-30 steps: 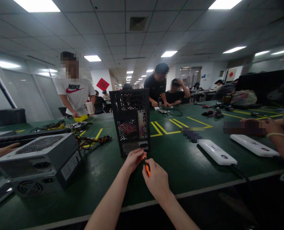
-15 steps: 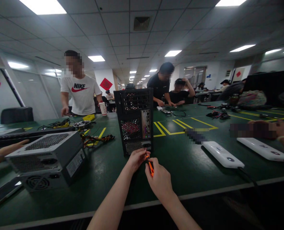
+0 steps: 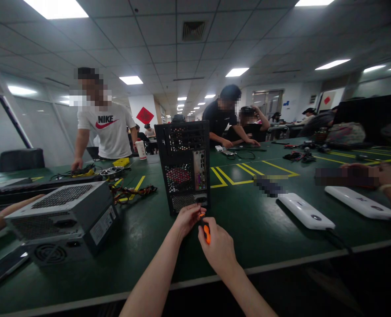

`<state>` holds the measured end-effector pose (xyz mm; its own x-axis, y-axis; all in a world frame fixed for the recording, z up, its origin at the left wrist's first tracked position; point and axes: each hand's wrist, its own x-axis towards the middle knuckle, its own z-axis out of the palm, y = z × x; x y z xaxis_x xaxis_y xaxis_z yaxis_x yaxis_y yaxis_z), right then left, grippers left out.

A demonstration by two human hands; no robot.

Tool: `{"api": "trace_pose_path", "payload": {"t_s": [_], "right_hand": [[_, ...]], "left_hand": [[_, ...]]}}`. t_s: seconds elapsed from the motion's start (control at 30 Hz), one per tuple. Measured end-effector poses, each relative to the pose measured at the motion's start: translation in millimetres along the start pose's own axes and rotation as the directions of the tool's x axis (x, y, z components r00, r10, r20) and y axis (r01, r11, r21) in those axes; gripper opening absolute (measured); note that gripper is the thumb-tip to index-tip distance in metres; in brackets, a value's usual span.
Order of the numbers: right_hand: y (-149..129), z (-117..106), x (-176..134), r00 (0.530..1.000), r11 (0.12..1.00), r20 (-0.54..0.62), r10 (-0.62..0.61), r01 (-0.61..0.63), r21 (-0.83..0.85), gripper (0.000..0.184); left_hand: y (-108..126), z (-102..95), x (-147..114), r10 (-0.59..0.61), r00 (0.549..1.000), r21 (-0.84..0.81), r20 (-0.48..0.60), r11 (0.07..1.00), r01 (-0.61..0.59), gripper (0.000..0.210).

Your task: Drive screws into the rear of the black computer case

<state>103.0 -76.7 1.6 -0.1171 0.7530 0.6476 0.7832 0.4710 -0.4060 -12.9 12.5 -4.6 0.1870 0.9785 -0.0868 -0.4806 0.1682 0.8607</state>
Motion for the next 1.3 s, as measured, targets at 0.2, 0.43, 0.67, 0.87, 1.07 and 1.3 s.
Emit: {"api": "trace_pose_path", "payload": {"t_s": [0.2, 0.43, 0.67, 0.87, 1.07, 1.3], "right_hand": [[-1.7, -2.1, 0.4, 0.994, 0.987, -0.027, -0.107, 0.103, -0.123, 0.014], [-3.1, -2.6, 0.4, 1.000, 1.000, 0.019, -0.014, 0.015, -0.010, 0.025], [-2.1, -4.1, 0.5, 0.998, 0.994, 0.047, -0.047, 0.051, -0.092, 0.019], [-3.8, -3.4, 1.1, 0.998, 0.998, 0.038, -0.044, 0.046, -0.035, 0.025], [-1.5, -2.1, -0.3, 0.999, 0.997, 0.023, -0.044, 0.045, -0.068, 0.020], [-3.6, -4.5, 0.9, 0.995, 0.992, -0.017, -0.099, 0.098, -0.077, 0.018]], "left_hand": [[-1.5, -1.0, 0.8, 0.018, 1.000, 0.007, -0.023, 1.000, -0.018, 0.020], [0.0, 1.2, -0.7, 0.003, 1.000, 0.013, -0.026, 1.000, -0.003, 0.019], [-2.4, -1.2, 0.8, 0.017, 1.000, 0.032, 0.002, 0.999, -0.017, 0.025], [1.6, 1.9, -2.4, 0.002, 1.000, 0.040, 0.003, 0.999, -0.002, 0.025], [2.4, 3.5, -4.2, -0.001, 1.000, 0.038, -0.002, 0.999, 0.001, 0.024], [0.9, 4.1, -3.8, 0.013, 1.000, 0.030, -0.021, 0.999, -0.013, 0.024]]}}
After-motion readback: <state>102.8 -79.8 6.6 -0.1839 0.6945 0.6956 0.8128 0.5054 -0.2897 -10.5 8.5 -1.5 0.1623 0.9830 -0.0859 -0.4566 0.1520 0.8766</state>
